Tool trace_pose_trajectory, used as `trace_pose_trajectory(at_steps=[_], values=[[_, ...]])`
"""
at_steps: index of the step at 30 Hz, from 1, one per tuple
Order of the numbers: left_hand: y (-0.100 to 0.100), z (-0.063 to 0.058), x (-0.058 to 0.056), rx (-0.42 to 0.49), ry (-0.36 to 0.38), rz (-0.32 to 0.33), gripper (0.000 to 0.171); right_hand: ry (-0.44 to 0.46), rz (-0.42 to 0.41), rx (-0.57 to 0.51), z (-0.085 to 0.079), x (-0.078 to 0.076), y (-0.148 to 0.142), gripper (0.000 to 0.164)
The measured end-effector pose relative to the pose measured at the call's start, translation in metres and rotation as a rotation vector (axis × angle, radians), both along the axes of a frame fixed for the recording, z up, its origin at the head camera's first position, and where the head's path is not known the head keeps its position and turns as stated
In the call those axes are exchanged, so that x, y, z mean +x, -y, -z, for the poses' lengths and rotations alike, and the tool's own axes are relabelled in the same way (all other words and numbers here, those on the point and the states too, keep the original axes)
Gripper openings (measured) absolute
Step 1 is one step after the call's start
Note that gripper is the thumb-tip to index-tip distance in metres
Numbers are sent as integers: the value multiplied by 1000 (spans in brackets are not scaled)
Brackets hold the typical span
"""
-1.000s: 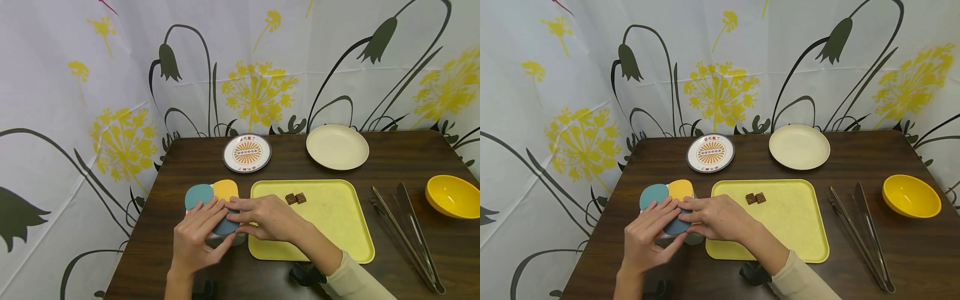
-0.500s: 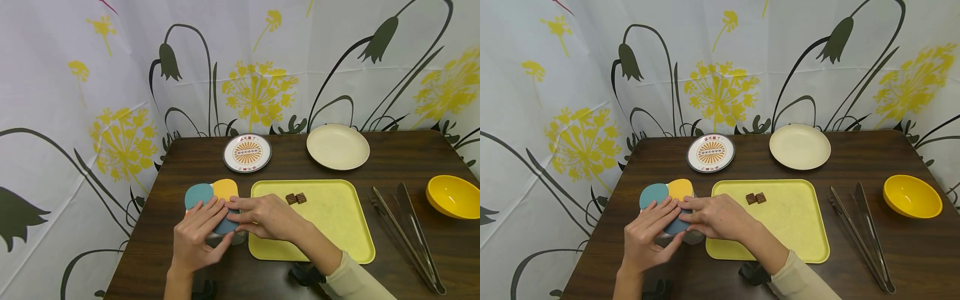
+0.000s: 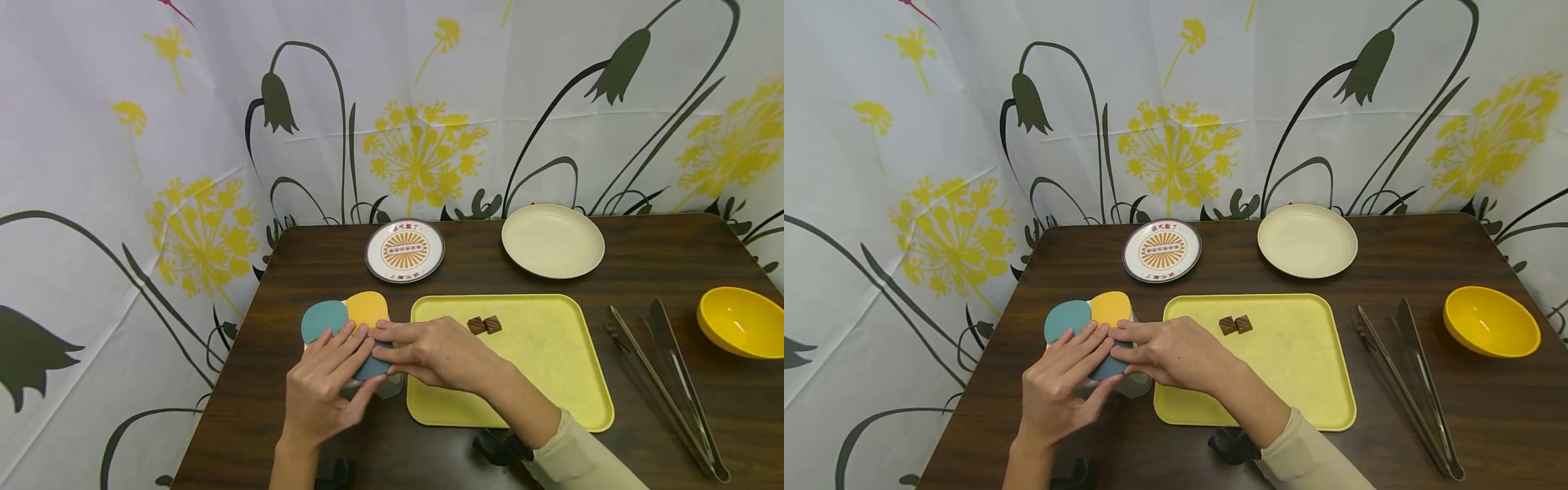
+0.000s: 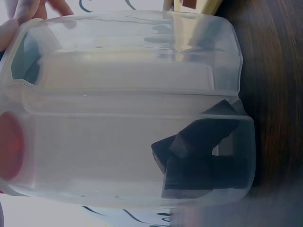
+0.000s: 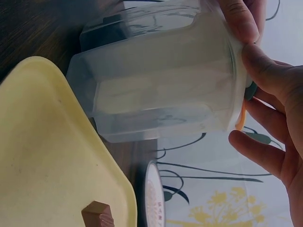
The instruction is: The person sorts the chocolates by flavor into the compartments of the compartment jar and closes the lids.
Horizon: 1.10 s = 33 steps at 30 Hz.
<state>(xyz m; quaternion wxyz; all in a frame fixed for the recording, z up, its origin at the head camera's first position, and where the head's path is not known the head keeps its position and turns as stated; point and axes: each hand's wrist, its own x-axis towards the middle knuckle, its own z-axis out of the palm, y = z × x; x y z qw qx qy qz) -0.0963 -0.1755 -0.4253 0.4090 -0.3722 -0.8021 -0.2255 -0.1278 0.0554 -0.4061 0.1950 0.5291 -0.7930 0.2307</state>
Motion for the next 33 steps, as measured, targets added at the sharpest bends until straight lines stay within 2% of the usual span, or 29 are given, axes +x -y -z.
trace_pose_trajectory(at_steps=[8,16,33], values=[[0,0,-1,-24,-28,-5,46,12,5,7,0,0,0,36],[2,0,-1,-61,-18,-5,47,18,0,9,2,0,-1,38],[2,1,-1,-73,-36,-6,47,68,-19,-28,1,1,-2,38]])
